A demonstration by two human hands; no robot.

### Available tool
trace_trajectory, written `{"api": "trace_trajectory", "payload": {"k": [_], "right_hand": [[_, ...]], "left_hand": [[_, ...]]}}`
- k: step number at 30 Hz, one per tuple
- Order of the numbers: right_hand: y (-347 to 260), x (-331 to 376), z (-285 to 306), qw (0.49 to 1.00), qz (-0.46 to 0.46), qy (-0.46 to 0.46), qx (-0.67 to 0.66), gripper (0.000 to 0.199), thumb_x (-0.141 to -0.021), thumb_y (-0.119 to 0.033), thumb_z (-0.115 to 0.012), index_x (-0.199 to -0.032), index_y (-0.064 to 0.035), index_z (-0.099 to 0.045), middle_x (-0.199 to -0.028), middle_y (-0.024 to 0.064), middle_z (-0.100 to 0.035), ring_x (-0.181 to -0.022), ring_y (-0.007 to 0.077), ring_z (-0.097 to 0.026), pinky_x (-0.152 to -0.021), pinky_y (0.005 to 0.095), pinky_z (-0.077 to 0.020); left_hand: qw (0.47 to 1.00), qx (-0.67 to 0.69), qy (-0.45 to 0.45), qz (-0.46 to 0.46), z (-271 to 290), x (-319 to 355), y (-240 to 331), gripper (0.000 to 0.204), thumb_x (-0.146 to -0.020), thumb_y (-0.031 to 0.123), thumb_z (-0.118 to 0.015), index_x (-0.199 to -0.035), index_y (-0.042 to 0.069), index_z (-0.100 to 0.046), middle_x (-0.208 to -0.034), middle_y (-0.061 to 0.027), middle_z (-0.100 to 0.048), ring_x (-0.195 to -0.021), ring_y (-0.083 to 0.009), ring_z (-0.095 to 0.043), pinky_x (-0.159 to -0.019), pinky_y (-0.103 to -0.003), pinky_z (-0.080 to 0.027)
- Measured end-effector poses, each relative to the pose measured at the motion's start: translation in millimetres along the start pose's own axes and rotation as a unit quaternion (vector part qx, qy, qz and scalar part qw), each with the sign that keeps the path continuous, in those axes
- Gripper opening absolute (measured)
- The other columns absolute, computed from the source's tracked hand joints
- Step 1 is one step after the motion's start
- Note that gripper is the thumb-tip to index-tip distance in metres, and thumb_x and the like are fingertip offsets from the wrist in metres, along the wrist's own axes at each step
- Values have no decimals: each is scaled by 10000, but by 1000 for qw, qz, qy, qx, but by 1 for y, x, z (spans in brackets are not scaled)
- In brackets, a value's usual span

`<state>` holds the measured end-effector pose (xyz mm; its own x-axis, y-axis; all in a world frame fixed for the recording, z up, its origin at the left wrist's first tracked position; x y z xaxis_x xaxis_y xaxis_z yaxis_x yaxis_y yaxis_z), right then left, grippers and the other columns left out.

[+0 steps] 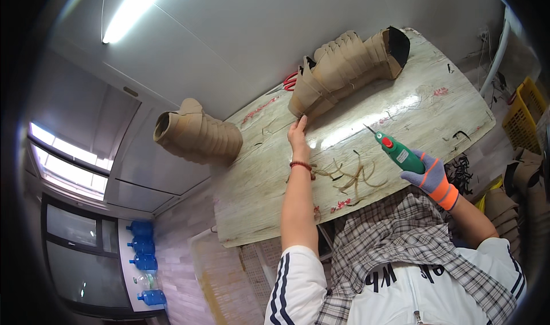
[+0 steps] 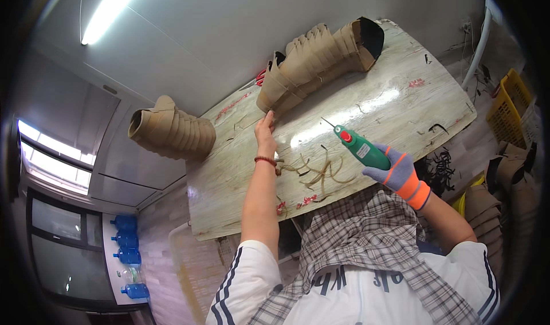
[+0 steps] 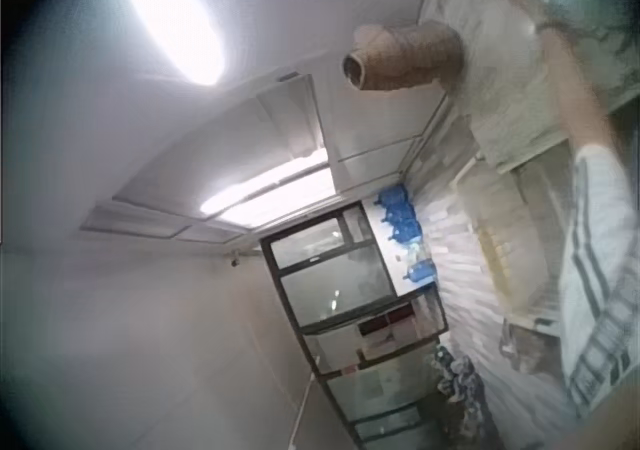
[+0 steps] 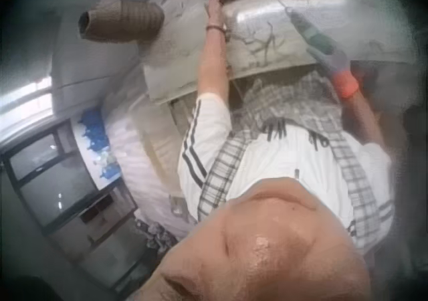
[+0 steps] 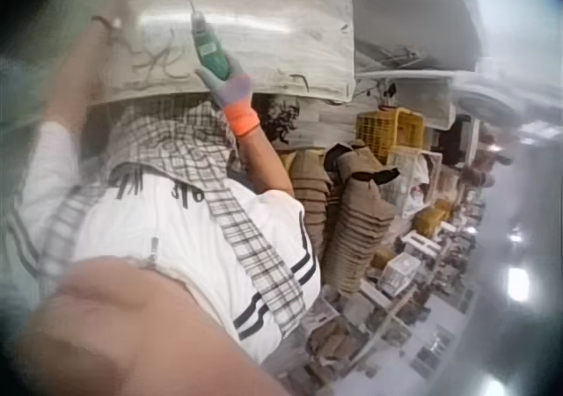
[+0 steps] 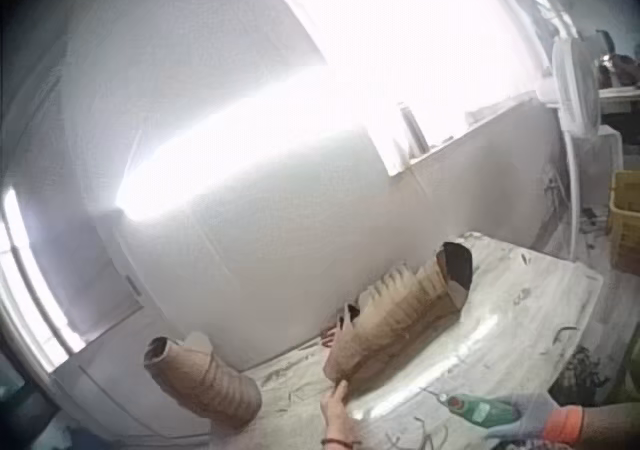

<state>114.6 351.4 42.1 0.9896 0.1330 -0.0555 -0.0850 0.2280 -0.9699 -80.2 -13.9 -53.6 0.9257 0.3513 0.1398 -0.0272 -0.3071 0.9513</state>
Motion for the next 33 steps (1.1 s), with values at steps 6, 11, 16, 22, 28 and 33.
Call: {"api": "trace_trajectory", "payload": {"k": [6,11,16,22,28,33], "right_hand": [[6,1,1,1000,-25,5,2,619,-730,-215,-854,-1236,12,-578,-960,59,-691,-819,77,-612,-718,249,-528],[14,-10,-4,999,-19,26,31,607,-729,-273,-850,-1220,-17,-601,-947,65,-707,-809,85,-633,-719,264,-530],[-8,-20,-25,997,21,22,68,601,-732,-326,-843,-1207,-37,-614,-933,86,-717,-816,131,-676,-738,279,-536],[-30,-12,-53,997,49,-66,14,612,-748,-346,-832,-1212,-18,-607,-922,104,-718,-810,132,-684,-731,276,-541],[-33,2,-46,996,38,-76,-14,606,-759,-317,-831,-1224,-3,-602,-917,85,-714,-795,102,-661,-717,259,-537],[-40,7,-36,996,-12,-51,-78,578,-770,-293,-829,-1200,22,-606,-844,51,-685,-703,65,-611,-634,224,-511]], "left_hand": [[995,4,-84,-46,-28,-9,23,292,-810,184,-776,-1049,77,-646,-941,20,-645,-769,-78,-539,-654,-255,-396],[981,45,-51,-184,-22,39,31,322,-850,45,-707,-1158,-5,-632,-1054,-4,-659,-873,-94,-579,-767,-239,-439],[974,131,-25,-185,24,128,57,308,-858,-9,-674,-1161,-33,-624,-1127,-67,-661,-1016,-157,-610,-904,-290,-467],[957,194,-45,-212,36,214,65,276,-853,-2,-695,-1128,-1,-673,-1119,-50,-690,-984,-131,-628,-885,-292,-483],[963,137,-47,-229,26,236,51,260,-846,2,-713,-1104,-8,-684,-1077,-28,-697,-944,-95,-615,-855,-268,-474],[960,-53,-33,-275,13,250,46,114,-874,6,-685,-977,-40,-687,-937,-13,-698,-853,-89,-590,-762,-239,-445]]}}
Point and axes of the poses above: each hand's wrist, its own x-axis away from the middle knuckle, its own z-axis out of the back of the hand, y = z × x, the point moved 3 cm from there along -x, towards the middle knuckle
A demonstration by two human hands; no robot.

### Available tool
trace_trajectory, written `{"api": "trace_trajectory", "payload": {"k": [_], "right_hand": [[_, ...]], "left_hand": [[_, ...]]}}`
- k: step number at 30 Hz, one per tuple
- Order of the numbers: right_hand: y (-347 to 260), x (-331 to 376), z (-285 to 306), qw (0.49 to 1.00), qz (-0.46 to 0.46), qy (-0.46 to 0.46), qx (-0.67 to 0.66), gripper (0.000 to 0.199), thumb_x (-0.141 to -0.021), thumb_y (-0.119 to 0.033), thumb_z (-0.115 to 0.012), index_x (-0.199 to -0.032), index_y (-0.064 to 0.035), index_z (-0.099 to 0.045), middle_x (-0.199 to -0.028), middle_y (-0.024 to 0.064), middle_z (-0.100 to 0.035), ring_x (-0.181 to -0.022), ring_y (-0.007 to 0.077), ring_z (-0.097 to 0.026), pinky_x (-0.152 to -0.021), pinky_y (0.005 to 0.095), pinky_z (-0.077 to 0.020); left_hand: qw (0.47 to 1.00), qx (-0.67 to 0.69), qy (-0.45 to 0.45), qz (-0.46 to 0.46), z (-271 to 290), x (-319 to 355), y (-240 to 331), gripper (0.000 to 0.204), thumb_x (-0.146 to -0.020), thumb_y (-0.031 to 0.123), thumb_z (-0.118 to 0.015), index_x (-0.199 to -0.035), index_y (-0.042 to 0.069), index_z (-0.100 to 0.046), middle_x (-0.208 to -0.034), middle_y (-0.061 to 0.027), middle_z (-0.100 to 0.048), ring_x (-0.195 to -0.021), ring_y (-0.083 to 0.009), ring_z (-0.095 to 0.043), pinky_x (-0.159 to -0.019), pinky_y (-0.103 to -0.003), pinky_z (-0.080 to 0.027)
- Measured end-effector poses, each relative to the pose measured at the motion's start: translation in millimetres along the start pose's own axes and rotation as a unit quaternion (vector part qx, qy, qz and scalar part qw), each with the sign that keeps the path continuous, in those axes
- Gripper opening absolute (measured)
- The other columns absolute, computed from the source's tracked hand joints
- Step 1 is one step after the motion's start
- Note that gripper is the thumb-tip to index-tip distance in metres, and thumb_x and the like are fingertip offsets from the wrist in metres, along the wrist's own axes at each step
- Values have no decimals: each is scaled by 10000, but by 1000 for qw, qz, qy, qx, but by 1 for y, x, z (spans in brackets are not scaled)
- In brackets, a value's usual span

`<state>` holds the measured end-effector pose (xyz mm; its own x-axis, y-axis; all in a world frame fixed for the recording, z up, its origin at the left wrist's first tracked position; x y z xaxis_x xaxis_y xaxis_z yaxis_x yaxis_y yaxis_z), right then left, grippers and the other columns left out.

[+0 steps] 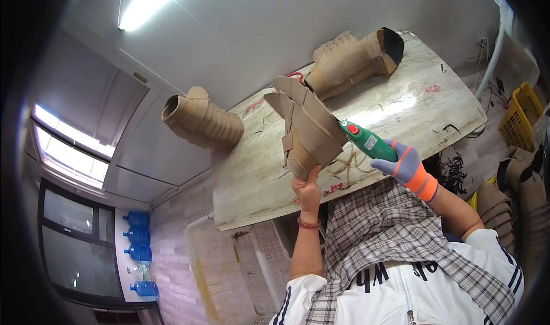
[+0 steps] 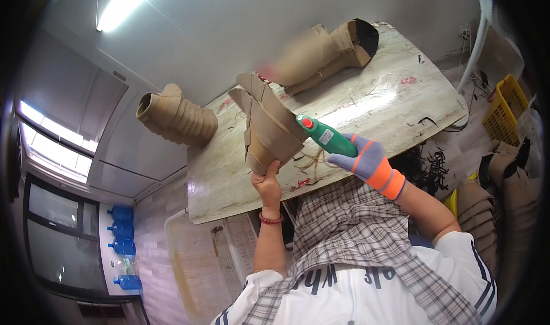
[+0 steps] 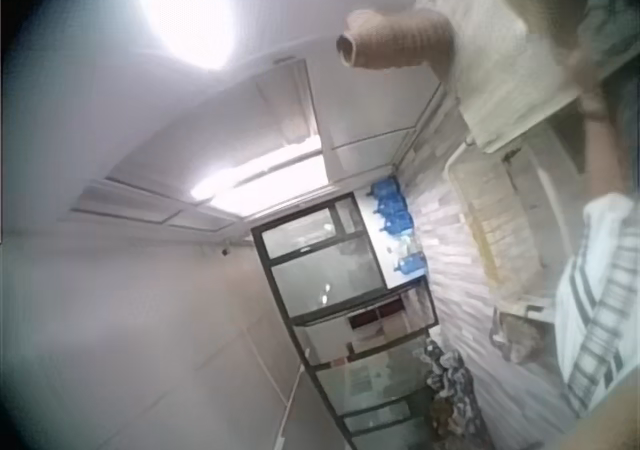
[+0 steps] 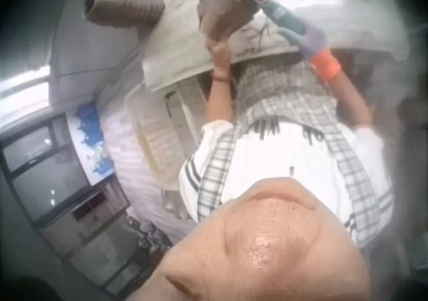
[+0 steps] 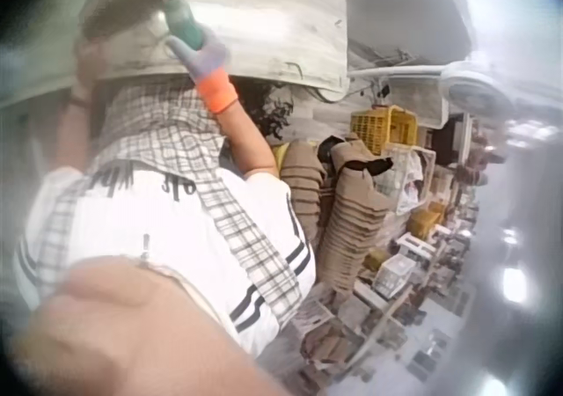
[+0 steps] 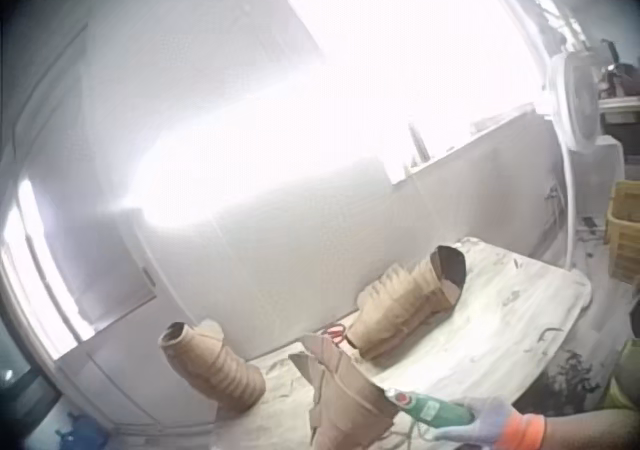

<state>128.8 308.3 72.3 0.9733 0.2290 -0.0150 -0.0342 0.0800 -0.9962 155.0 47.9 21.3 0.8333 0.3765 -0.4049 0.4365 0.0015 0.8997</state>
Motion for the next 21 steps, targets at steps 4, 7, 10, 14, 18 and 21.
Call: {"api": "trace_trajectory", "payload": {"k": [4,7,10,14,18,21], "right_hand": [[-10,0,3,997,-50,11,-54,517,-776,-292,-823,-1137,20,-626,-753,25,-641,-609,54,-570,-538,209,-470],[-14,-3,7,997,-51,19,-57,468,-782,-291,-816,-1088,14,-634,-710,16,-615,-563,59,-552,-502,209,-451],[-17,-3,10,995,-50,17,-88,447,-790,-275,-809,-1076,20,-632,-701,15,-607,-550,58,-543,-494,215,-445],[-26,-2,19,995,-54,27,-80,385,-805,-288,-792,-1036,-7,-664,-706,10,-614,-535,55,-524,-494,231,-441],[-2,-15,27,997,-59,-14,-38,535,-741,-494,-796,-1015,-51,-677,-656,0,-619,-548,78,-575,-554,239,-492],[10,-19,27,996,-73,-27,-37,576,-742,-575,-756,-1000,-66,-679,-610,24,-614,-532,98,-603,-552,242,-486]], "left_hand": [[988,-125,-40,-76,-14,5,11,114,-859,-7,-685,-964,-52,-679,-895,-73,-708,-809,-125,-617,-720,-267,-470],[975,-182,-66,-109,-18,9,9,112,-843,-16,-691,-947,-55,-679,-878,-130,-710,-782,-191,-657,-697,-298,-488],[964,-206,-90,-140,-23,12,8,105,-820,-29,-696,-924,-41,-692,-876,-171,-708,-761,-304,-679,-683,-340,-502],[927,-318,-106,-165,-14,25,-14,79,-807,-16,-717,-885,-27,-704,-867,-142,-709,-750,-319,-668,-644,-361,-496],[920,-327,-117,-180,-4,37,-24,53,-813,-17,-703,-856,-46,-698,-872,-162,-699,-750,-327,-659,-632,-391,-499],[926,-306,-128,-182,-12,36,-17,61,-809,-47,-681,-862,-76,-684,-859,-188,-690,-741,-325,-654,-647,-400,-506]]}}
Point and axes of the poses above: each hand's wrist, its own x-axis away from the middle knuckle, its own z-axis out of the back of the hand, y = z × x, the point moved 3 cm from there along -x, towards the middle knuckle
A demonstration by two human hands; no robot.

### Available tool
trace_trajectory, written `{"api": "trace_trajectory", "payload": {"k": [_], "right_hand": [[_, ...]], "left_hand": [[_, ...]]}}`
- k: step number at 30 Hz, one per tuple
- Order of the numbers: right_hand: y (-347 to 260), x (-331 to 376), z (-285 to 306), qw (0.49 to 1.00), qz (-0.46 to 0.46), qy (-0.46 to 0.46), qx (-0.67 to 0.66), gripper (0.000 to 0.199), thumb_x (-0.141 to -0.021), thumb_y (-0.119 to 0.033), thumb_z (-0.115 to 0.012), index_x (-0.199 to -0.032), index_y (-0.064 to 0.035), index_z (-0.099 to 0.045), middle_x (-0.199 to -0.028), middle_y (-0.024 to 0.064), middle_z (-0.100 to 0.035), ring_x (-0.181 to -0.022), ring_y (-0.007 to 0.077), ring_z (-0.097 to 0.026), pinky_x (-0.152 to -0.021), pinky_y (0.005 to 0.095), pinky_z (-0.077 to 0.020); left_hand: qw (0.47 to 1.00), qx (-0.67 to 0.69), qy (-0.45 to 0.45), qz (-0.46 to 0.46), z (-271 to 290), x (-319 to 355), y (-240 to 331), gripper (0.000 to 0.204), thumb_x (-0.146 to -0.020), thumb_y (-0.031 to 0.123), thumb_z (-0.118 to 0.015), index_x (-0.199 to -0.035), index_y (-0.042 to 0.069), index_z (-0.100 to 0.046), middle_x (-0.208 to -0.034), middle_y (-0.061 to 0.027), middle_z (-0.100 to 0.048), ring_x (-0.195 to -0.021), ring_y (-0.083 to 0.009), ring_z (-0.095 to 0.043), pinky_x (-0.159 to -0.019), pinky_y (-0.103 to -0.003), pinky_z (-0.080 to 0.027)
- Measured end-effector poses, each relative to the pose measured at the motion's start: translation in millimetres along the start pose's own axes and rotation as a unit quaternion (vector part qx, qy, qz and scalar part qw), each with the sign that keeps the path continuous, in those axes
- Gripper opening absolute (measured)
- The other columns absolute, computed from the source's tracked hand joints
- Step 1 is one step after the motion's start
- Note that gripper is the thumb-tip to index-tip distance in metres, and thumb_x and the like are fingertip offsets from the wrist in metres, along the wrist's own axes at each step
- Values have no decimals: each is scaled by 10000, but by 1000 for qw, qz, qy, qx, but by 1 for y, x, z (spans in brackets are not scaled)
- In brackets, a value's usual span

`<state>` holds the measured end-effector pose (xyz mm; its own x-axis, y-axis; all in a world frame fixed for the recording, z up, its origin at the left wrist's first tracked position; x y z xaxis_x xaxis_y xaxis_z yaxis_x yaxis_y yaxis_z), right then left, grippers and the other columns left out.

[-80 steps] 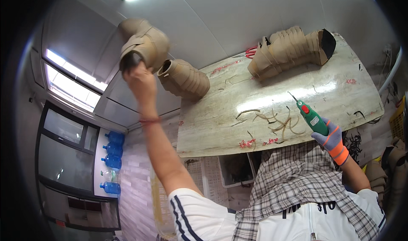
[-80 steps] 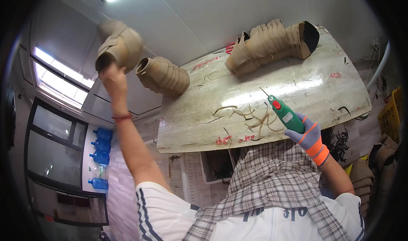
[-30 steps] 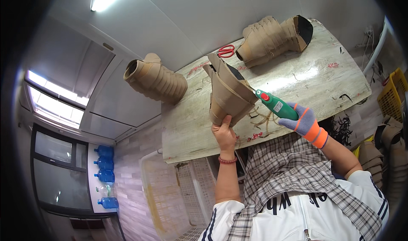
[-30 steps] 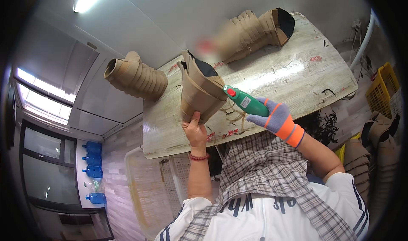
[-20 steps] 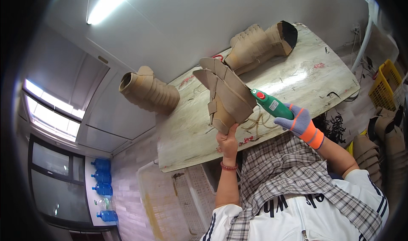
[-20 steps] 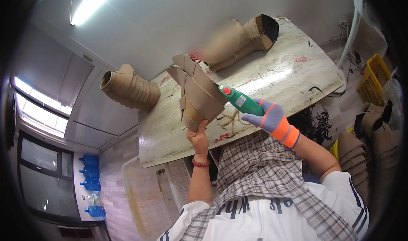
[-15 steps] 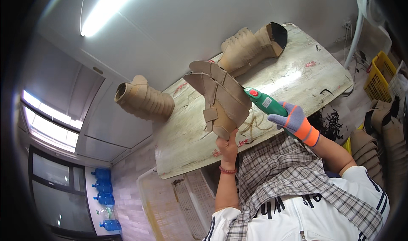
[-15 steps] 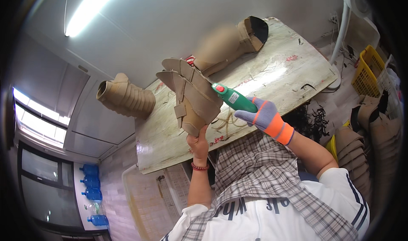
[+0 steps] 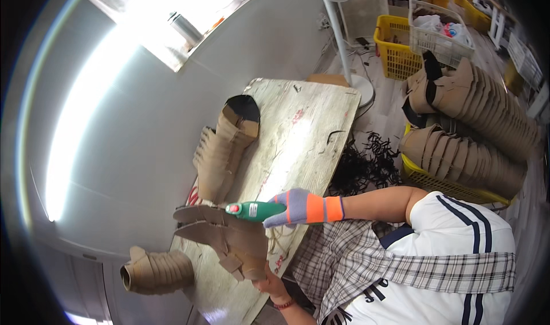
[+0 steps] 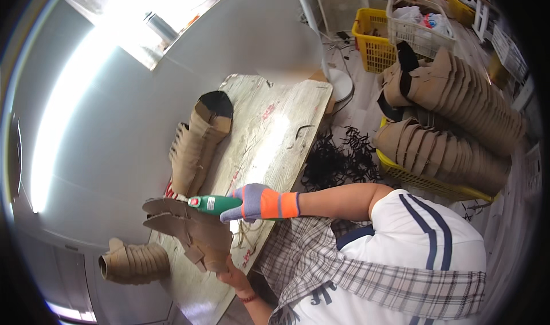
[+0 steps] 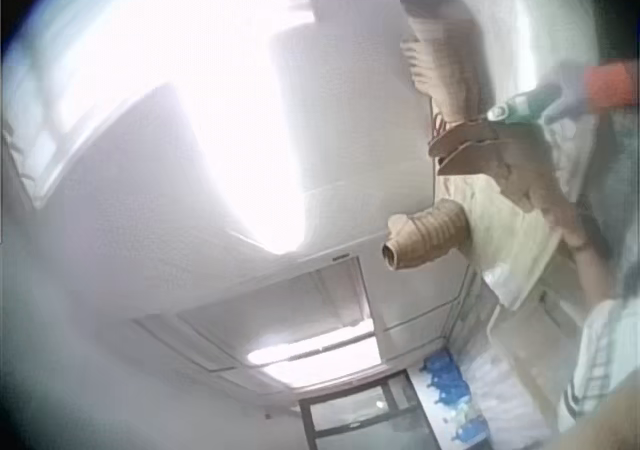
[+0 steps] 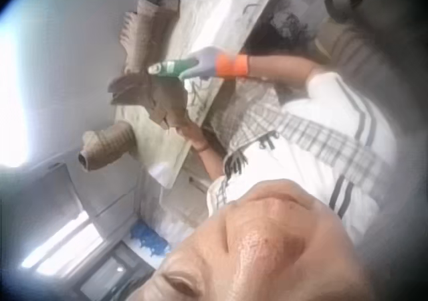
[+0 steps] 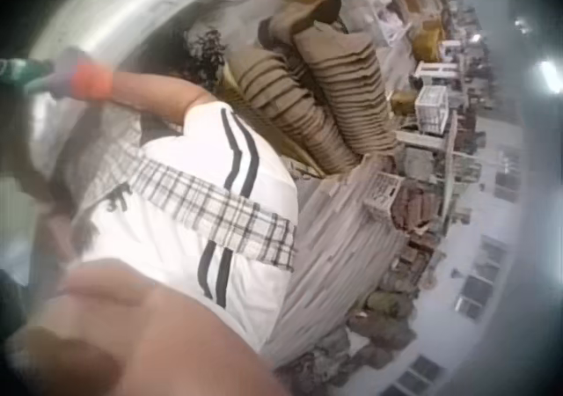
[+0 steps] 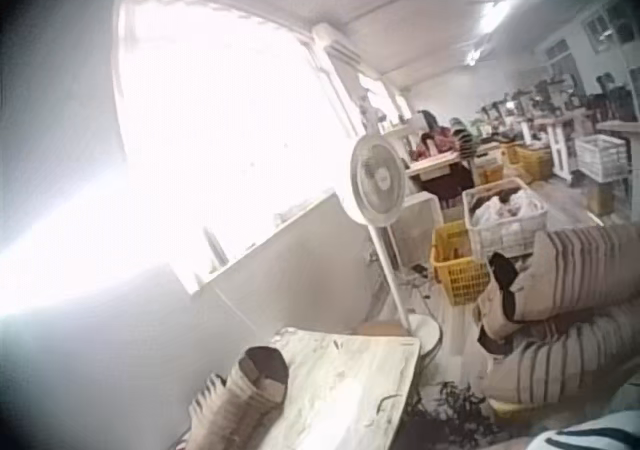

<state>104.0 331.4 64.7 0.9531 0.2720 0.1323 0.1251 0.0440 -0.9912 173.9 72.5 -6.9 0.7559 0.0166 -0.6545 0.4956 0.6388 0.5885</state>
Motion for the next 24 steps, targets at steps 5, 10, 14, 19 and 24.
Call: {"api": "trace_trajectory", "payload": {"k": [5,10,14,19,24], "right_hand": [[3,-1,9,999,36,26,22,610,-735,-597,-749,-1031,-70,-669,-609,8,-617,-528,99,-606,-545,235,-470],[5,-5,32,992,10,44,120,648,-740,-573,-757,-1151,-84,-646,-701,33,-655,-613,117,-636,-632,254,-506],[10,1,37,965,96,88,226,632,-757,-472,-796,-1222,-80,-626,-894,74,-702,-782,127,-657,-740,264,-522],[21,11,31,927,239,85,278,608,-725,-424,-815,-1213,-113,-630,-913,139,-713,-796,216,-711,-727,308,-549],[1,20,18,865,313,72,386,601,-669,-379,-821,-1190,-137,-644,-760,122,-665,-657,315,-641,-603,382,-516]], "left_hand": [[998,29,-4,62,9,3,9,101,-812,-45,-667,-893,-106,-664,-872,-167,-692,-745,-282,-650,-668,-394,-509],[965,109,76,225,42,-6,7,303,-898,40,-603,-1149,-128,-577,-1143,-175,-633,-983,-257,-624,-890,-368,-505],[941,257,100,197,78,-51,38,435,-907,76,-639,-1267,-114,-485,-1264,-231,-541,-1144,-284,-560,-952,-391,-477],[708,588,144,362,104,-90,-3,351,-978,196,-491,-1240,-23,-576,-1275,-167,-600,-1183,-305,-565,-1044,-454,-437],[511,768,92,375,125,-83,-43,302,-979,136,-457,-1193,-37,-582,-1256,-203,-602,-1186,-327,-564,-1054,-494,-427]]}}
Point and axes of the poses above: each hand's wrist, its own x-axis away from the middle knuckle, its own z-axis out of the back of the hand, y = z × x, the point moved 3 cm from there along -x, towards the middle knuckle
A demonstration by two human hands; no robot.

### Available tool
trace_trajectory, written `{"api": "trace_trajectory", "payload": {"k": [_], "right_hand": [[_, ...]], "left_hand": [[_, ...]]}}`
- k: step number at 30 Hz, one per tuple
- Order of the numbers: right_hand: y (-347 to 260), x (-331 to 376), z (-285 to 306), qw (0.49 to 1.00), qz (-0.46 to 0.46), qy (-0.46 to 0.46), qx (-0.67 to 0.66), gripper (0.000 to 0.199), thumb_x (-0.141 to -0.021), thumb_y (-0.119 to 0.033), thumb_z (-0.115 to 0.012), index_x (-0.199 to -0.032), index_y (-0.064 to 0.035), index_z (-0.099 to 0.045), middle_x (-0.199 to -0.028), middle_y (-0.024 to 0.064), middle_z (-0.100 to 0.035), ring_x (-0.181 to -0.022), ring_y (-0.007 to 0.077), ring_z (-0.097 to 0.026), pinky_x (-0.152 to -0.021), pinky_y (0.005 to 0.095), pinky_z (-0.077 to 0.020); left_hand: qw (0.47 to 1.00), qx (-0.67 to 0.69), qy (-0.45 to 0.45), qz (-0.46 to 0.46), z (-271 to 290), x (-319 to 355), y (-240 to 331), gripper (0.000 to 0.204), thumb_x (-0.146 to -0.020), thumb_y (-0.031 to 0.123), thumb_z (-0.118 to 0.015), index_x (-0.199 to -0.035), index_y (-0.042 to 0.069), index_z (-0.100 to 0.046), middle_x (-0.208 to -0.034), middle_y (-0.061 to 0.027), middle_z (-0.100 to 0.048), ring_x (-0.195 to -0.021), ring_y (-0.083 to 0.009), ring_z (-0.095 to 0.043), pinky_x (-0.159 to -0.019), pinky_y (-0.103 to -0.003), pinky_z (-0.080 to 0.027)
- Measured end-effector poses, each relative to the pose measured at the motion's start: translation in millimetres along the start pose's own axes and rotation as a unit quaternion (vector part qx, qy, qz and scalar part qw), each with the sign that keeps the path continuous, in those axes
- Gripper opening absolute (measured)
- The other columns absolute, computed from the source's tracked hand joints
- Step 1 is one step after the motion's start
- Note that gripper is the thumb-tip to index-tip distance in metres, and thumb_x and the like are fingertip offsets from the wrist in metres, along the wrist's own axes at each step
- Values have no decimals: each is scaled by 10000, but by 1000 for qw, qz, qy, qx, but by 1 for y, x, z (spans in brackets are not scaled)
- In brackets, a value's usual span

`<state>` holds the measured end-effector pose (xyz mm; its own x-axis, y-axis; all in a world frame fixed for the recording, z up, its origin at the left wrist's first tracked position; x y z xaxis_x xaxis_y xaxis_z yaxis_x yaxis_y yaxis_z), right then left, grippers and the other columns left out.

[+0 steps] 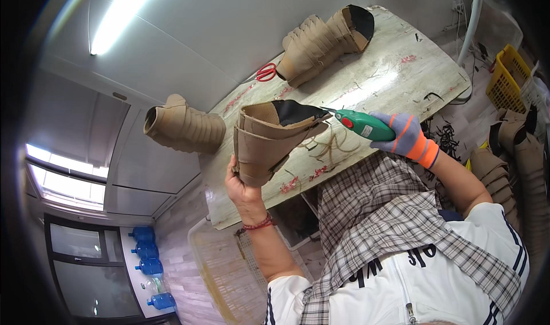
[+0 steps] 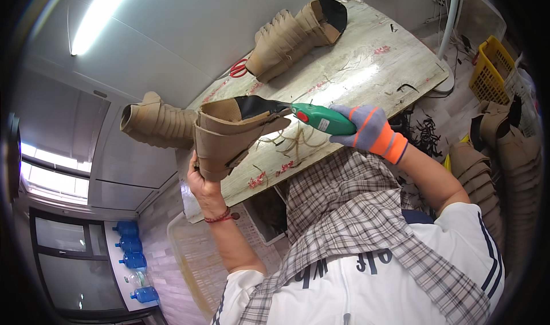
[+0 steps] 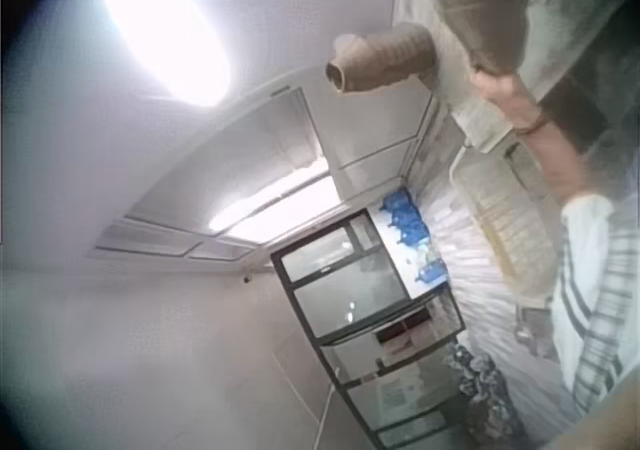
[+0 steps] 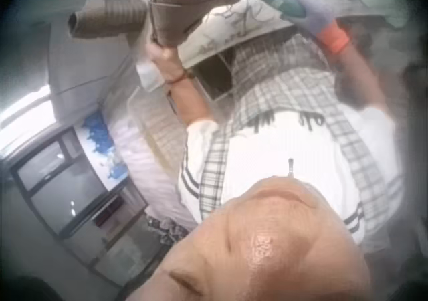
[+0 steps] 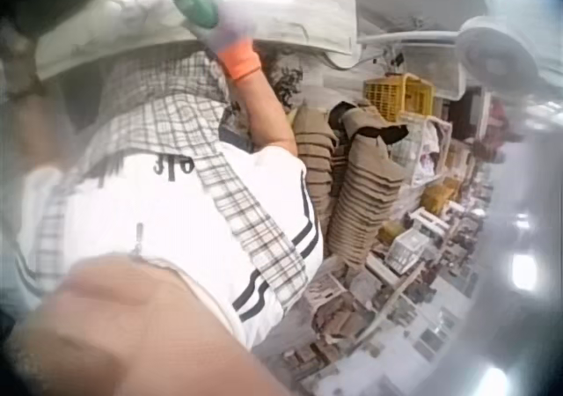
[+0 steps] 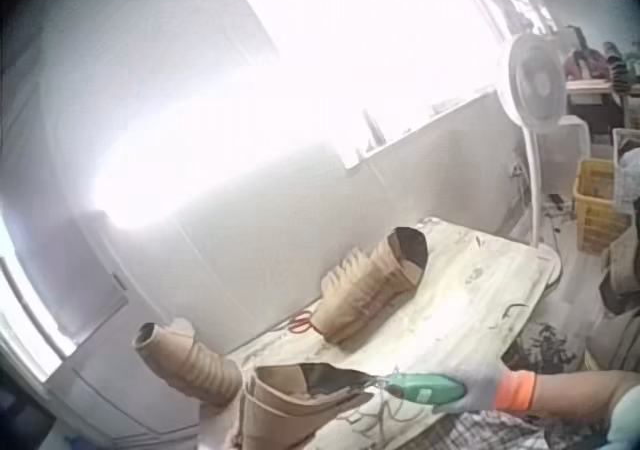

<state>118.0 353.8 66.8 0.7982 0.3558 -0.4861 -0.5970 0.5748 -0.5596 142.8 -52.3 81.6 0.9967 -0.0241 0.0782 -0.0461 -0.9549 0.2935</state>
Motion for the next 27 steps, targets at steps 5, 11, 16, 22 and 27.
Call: {"api": "trace_trajectory", "payload": {"k": [5,11,16,22,27], "right_hand": [[1,1,5,996,64,33,47,640,-641,-395,-839,-1184,-119,-646,-757,116,-663,-654,305,-639,-607,385,-514],[-8,1,8,993,97,-11,70,666,-627,-403,-846,-1183,-101,-639,-718,109,-643,-633,304,-625,-586,388,-499],[-13,3,7,992,125,0,27,674,-629,-409,-848,-1186,-93,-638,-714,119,-644,-629,315,-628,-591,393,-500],[-33,1,9,995,95,-23,-11,701,-630,-405,-849,-1228,-117,-622,-717,118,-644,-634,317,-628,-598,383,-502],[-43,-1,-1,993,47,-34,-105,680,-649,-357,-852,-1238,-116,-614,-836,135,-688,-728,315,-666,-663,362,-530]], "left_hand": [[999,-9,31,-4,13,1,0,318,-987,147,-442,-1205,-44,-573,-1261,-204,-598,-1189,-329,-562,-1058,-495,-421],[999,1,-16,31,16,1,-7,345,-994,163,-437,-1240,-47,-555,-1277,-206,-588,-1202,-332,-551,-1066,-490,-409],[999,-3,5,38,18,-2,-17,348,-988,163,-449,-1246,-46,-554,-1265,-208,-594,-1187,-338,-559,-1058,-491,-413],[999,-25,4,24,18,-5,-34,339,-983,164,-463,-1230,-44,-565,-1252,-206,-604,-1173,-341,-569,-1051,-496,-415],[997,-62,26,-23,8,0,-43,362,-982,216,-517,-1250,-24,-565,-1284,-177,-596,-1192,-327,-559,-1051,-505,-411]]}}
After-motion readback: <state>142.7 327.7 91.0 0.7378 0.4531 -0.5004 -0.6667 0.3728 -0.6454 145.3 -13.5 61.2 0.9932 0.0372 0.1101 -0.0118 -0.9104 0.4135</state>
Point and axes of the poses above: each hand's wrist, its own x-axis away from the middle knuckle, its own z-axis out of the back of the hand, y = z × x, the point moved 3 cm from there along -x, towards the middle knuckle
